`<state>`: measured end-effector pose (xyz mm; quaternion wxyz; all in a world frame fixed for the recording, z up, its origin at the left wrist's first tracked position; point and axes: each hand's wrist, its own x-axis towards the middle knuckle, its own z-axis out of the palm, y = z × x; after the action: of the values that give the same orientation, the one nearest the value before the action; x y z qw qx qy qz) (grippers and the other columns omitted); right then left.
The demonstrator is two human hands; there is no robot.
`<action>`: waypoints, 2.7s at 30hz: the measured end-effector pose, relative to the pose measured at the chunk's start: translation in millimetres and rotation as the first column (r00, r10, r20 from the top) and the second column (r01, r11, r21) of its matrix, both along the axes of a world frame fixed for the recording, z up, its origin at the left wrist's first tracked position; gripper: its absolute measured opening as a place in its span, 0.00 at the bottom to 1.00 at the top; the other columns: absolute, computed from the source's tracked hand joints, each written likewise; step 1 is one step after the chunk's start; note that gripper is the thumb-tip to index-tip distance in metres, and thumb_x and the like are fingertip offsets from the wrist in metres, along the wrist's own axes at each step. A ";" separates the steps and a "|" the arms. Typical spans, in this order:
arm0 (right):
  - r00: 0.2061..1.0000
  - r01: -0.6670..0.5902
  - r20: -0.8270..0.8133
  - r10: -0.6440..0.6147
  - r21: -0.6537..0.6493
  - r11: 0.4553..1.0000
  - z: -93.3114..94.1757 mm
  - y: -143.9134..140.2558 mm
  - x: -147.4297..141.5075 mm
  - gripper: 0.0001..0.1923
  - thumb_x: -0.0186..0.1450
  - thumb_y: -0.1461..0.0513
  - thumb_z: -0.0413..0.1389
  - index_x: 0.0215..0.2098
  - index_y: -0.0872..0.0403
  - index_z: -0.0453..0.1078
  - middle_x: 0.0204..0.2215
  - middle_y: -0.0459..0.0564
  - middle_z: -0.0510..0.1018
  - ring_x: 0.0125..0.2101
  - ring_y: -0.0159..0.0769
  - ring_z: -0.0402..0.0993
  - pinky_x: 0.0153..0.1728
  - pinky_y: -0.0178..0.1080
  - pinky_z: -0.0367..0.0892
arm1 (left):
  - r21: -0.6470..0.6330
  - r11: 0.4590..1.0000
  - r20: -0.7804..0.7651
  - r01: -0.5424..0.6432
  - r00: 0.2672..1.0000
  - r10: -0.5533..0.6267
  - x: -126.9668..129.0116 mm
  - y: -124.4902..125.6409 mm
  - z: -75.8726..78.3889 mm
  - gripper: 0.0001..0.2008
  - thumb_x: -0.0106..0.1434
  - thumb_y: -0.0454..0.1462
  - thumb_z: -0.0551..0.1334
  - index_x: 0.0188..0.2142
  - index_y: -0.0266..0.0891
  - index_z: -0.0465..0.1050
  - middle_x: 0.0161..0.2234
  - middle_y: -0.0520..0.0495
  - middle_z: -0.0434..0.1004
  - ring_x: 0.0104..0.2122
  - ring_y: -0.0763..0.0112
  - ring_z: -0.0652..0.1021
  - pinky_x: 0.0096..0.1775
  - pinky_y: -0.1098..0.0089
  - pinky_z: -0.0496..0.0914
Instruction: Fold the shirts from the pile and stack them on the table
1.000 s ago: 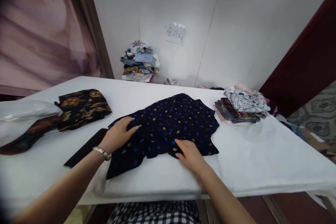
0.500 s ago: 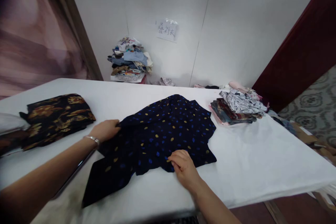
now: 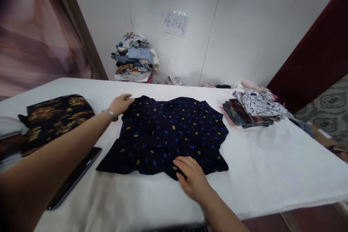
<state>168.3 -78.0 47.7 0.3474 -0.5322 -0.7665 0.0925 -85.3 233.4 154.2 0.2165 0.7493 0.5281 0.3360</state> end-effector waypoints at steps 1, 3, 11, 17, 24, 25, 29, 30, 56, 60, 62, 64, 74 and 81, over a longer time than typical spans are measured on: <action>1.000 -0.001 0.016 0.001 -0.014 1.000 0.7 -0.4 -0.3 0.24 0.63 0.67 0.53 0.57 0.48 0.64 0.50 0.54 0.74 0.47 0.42 0.71 0.50 0.49 0.68 | -0.021 0.999 -0.058 0.041 0.997 -0.042 4.3 -17.6 -11.4 0.21 0.63 0.41 0.58 0.49 0.24 0.70 0.47 0.38 0.76 0.49 0.56 0.74 0.53 0.57 0.65; 0.999 -0.022 0.025 0.022 -0.034 0.999 2.2 -0.5 -1.1 0.24 0.62 0.67 0.54 0.57 0.49 0.65 0.49 0.54 0.75 0.46 0.41 0.71 0.47 0.47 0.70 | -0.021 0.991 -0.138 0.129 0.982 -0.131 8.8 -56.6 -34.1 0.18 0.58 0.41 0.63 0.45 0.31 0.74 0.53 0.39 0.73 0.54 0.56 0.71 0.58 0.60 0.61; 0.994 -0.101 -0.019 0.103 0.102 0.990 3.9 0.5 -6.6 0.18 0.66 0.68 0.47 0.51 0.49 0.69 0.36 0.51 0.79 0.33 0.36 0.72 0.36 0.41 0.70 | -0.010 0.942 -0.545 0.337 0.788 -0.288 -10.2 -145.4 -65.8 0.27 0.58 0.48 0.60 0.55 0.40 0.69 0.47 0.40 0.76 0.49 0.55 0.74 0.49 0.58 0.67; 0.992 -0.120 -0.011 0.123 0.138 0.983 14.3 -10.4 -7.3 0.18 0.67 0.68 0.46 0.52 0.51 0.69 0.37 0.52 0.79 0.36 0.36 0.73 0.36 0.40 0.71 | 0.167 0.938 -0.575 0.304 0.803 -0.158 -20.5 -167.4 -54.4 0.13 0.64 0.42 0.54 0.36 0.43 0.77 0.38 0.42 0.76 0.39 0.59 0.75 0.44 0.59 0.68; 0.986 -0.161 0.035 0.160 0.036 0.986 30.8 -48.5 -4.0 0.20 0.67 0.67 0.47 0.55 0.51 0.68 0.39 0.51 0.79 0.38 0.35 0.75 0.38 0.38 0.71 | 0.333 0.904 -0.468 0.270 0.879 -0.091 -47.8 -207.2 -52.7 0.17 0.65 0.44 0.50 0.35 0.44 0.76 0.48 0.43 0.77 0.49 0.55 0.74 0.52 0.54 0.65; 0.989 -0.144 0.047 0.144 0.015 0.989 31.5 -52.3 -1.8 0.20 0.66 0.67 0.48 0.55 0.52 0.67 0.40 0.51 0.79 0.39 0.36 0.74 0.39 0.39 0.71 | 0.337 0.904 -0.442 0.265 0.892 -0.097 -49.3 -213.6 -51.7 0.17 0.65 0.44 0.49 0.34 0.45 0.75 0.43 0.45 0.79 0.45 0.57 0.76 0.52 0.55 0.65; 0.987 -0.014 0.158 0.029 -0.098 0.995 34.9 -60.9 7.5 0.21 0.64 0.66 0.51 0.55 0.53 0.67 0.40 0.53 0.79 0.39 0.38 0.74 0.41 0.41 0.70 | 0.306 0.932 -0.304 0.193 0.948 -0.097 -47.0 -235.3 -44.6 0.20 0.65 0.50 0.48 0.34 0.44 0.74 0.30 0.48 0.80 0.30 0.63 0.78 0.41 0.63 0.71; 0.985 0.011 0.173 0.008 -0.113 0.994 37.2 -62.3 9.4 0.20 0.64 0.66 0.52 0.54 0.53 0.69 0.39 0.52 0.79 0.38 0.38 0.74 0.40 0.40 0.70 | 0.305 0.937 -0.263 0.171 0.961 -0.090 -45.3 -239.2 -42.2 0.20 0.65 0.51 0.48 0.35 0.44 0.74 0.31 0.48 0.80 0.30 0.63 0.78 0.37 0.65 0.71; 0.638 0.762 0.191 -0.746 -0.298 0.575 21.7 18.6 145.3 0.24 0.64 0.52 0.51 0.54 0.55 0.69 0.52 0.56 0.74 0.48 0.43 0.72 0.50 0.42 0.64 | 0.135 0.966 -0.207 -0.222 0.947 0.247 -105.3 -248.3 -67.4 0.24 0.57 0.57 0.51 0.45 0.48 0.71 0.35 0.44 0.78 0.34 0.49 0.79 0.32 0.54 0.72; 0.583 0.798 0.189 -0.790 -0.318 0.512 22.3 46.8 152.1 0.27 0.62 0.49 0.53 0.53 0.56 0.69 0.52 0.60 0.73 0.53 0.50 0.68 0.50 0.45 0.62 | 0.245 0.968 -0.241 -0.054 0.964 0.115 -103.6 -251.0 -79.7 0.30 0.58 0.55 0.53 0.57 0.47 0.62 0.52 0.40 0.71 0.50 0.46 0.74 0.50 0.49 0.69; 0.552 0.812 0.155 -0.819 -0.324 0.486 21.6 59.6 157.1 0.26 0.59 0.52 0.57 0.52 0.55 0.69 0.51 0.61 0.73 0.53 0.51 0.68 0.48 0.45 0.63 | 0.245 0.969 -0.311 -0.013 0.946 0.091 -104.2 -251.3 -87.0 0.32 0.58 0.55 0.54 0.59 0.47 0.59 0.58 0.39 0.66 0.54 0.45 0.71 0.51 0.48 0.68; 0.542 0.807 0.099 -0.834 -0.337 0.485 20.4 69.0 164.3 0.22 0.55 0.57 0.60 0.47 0.55 0.72 0.47 0.60 0.76 0.50 0.49 0.70 0.46 0.43 0.64 | 0.222 0.975 -0.377 -0.001 0.922 0.087 -104.7 -251.2 -94.0 0.33 0.58 0.55 0.55 0.60 0.46 0.59 0.60 0.38 0.63 0.55 0.43 0.70 0.49 0.47 0.68; 0.415 0.754 -0.333 -0.847 -0.395 0.525 14.0 27.9 210.8 0.10 0.52 0.58 0.57 0.29 0.57 0.73 0.19 0.47 0.75 0.23 0.35 0.72 0.23 0.35 0.67 | 0.246 0.967 -0.298 -0.064 0.945 0.138 -103.8 -241.6 -99.2 0.20 0.54 0.48 0.53 0.43 0.43 0.73 0.39 0.43 0.79 0.41 0.50 0.79 0.44 0.52 0.71; 0.420 0.751 -0.311 -0.852 -0.407 0.519 6.7 7.7 212.6 0.15 0.53 0.60 0.57 0.38 0.56 0.75 0.32 0.52 0.80 0.29 0.38 0.76 0.30 0.39 0.72 | 0.330 0.939 -0.086 -0.093 0.988 0.128 -102.9 -249.8 -67.7 0.15 0.59 0.50 0.55 0.41 0.49 0.72 0.41 0.48 0.75 0.38 0.57 0.77 0.41 0.58 0.71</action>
<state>380.9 -70.3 54.4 0.4678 -0.8257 -0.2913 0.1203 -188.2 -16.3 86.5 0.0423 0.7607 0.5174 0.3896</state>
